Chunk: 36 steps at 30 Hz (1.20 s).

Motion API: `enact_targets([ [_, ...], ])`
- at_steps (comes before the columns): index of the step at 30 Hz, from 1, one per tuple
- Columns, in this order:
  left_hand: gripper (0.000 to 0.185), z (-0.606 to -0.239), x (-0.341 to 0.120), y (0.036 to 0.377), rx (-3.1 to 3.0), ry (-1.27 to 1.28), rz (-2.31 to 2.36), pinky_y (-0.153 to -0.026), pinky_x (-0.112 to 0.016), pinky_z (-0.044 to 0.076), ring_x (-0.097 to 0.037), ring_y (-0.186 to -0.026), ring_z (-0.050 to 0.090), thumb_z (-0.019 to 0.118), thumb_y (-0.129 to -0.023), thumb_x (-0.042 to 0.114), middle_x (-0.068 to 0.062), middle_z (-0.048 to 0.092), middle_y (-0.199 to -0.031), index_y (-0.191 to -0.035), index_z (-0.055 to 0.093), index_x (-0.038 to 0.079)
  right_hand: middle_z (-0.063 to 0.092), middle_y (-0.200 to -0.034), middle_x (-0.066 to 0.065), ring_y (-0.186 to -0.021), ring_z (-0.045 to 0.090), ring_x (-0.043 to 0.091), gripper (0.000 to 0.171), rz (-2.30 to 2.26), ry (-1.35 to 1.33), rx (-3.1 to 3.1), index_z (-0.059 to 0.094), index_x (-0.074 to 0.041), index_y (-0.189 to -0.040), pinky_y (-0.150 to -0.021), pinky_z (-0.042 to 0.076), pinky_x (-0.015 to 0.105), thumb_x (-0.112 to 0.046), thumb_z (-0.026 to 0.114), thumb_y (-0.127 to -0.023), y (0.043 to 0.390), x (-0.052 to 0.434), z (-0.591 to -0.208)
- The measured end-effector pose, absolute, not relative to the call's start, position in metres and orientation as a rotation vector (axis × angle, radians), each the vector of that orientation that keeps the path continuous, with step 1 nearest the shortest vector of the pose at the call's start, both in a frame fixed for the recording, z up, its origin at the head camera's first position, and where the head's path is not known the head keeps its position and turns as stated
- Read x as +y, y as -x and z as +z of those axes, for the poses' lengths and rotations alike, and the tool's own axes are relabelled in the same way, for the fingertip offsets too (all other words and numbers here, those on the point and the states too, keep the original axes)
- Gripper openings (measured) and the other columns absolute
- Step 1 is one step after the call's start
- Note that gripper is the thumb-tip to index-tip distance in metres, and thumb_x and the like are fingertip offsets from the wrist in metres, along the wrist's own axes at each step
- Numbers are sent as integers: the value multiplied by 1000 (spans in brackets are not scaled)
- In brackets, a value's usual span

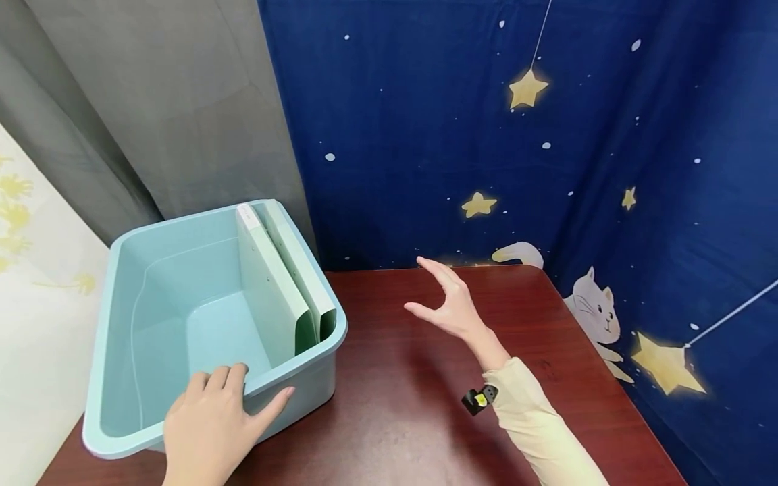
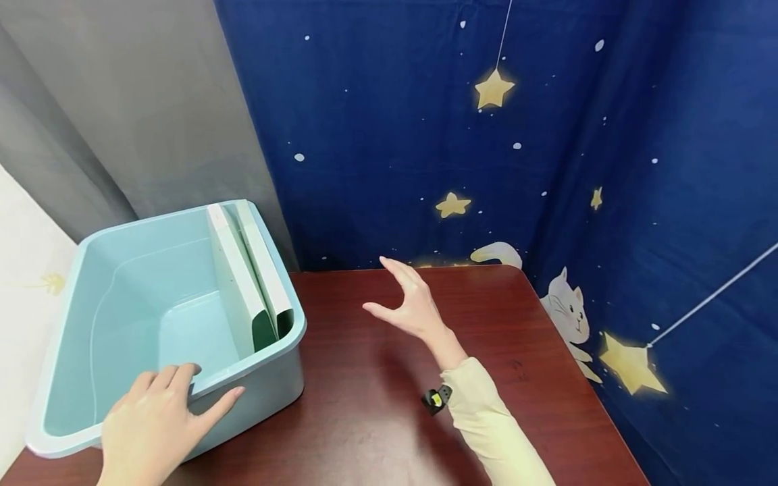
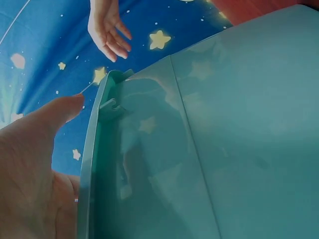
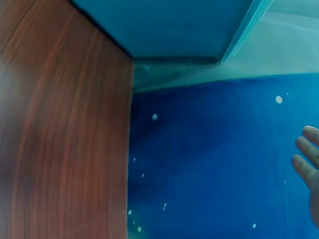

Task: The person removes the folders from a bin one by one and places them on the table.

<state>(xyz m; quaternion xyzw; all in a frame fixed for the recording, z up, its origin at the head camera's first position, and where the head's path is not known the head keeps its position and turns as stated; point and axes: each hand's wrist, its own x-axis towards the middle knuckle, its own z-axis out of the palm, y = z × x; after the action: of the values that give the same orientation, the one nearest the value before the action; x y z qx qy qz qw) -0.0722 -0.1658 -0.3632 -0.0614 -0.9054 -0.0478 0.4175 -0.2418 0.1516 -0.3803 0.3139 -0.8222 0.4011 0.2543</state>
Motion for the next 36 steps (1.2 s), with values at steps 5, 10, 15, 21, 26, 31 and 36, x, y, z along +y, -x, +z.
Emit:
enact_targets([
  [5,82,-367,-166,71,-2265,144,-115,-35,-31,28,-27,-49,40,24,-79,74,-6,46,-53,-68,54,-1,49,-132,5,-122,43,18,75,1084,-883,-2221,46,-15,-133,-97,36,44,-53,68,-72,241,137,-375],
  [10,79,-371,-166,71,-2207,128,-112,-35,-30,22,-27,-45,34,26,-79,74,-5,39,-50,-61,49,0,49,-131,6,-122,43,17,79,1097,-919,-2189,47,-14,-132,-97,36,42,-65,57,-73,237,121,-371],
  [15,76,-371,-166,70,-2169,99,-82,-36,-30,22,-27,-43,35,29,-79,72,-6,39,-49,-59,47,1,49,-131,6,-122,44,16,77,1127,-979,-2155,47,-12,-132,-96,37,40,-60,62,-73,233,105,-368],
  [21,72,-372,-170,74,-2099,106,-85,-36,-27,19,-24,-41,31,34,-79,69,-3,33,-47,-57,43,2,54,-124,10,-117,49,19,75,1201,-1076,-2051,50,-2,-126,-94,40,33,-27,80,-63,232,87,-366],
  [26,70,-373,-172,74,-2086,92,-115,-36,-28,18,-25,-42,31,36,-79,69,-3,31,-47,-56,41,3,56,-117,18,-108,54,27,74,1309,-1137,-1979,51,6,-120,-88,44,38,-11,83,-56,225,71,-359],
  [31,68,-373,-172,75,-2071,79,-137,-37,-27,17,-25,-42,31,37,-79,68,-2,30,-47,-55,40,4,56,-111,23,-102,54,33,66,1403,-1156,-1926,51,13,-113,-85,46,41,-1,80,-56,205,57,-337],
  [36,70,-370,-171,76,-2075,86,-100,-37,-26,17,-23,-41,30,34,-81,69,1,28,-46,-53,39,4,57,-108,22,-100,56,30,62,1400,-1167,-1890,51,13,-111,-85,46,38,0,78,-57,197,47,-327],
])
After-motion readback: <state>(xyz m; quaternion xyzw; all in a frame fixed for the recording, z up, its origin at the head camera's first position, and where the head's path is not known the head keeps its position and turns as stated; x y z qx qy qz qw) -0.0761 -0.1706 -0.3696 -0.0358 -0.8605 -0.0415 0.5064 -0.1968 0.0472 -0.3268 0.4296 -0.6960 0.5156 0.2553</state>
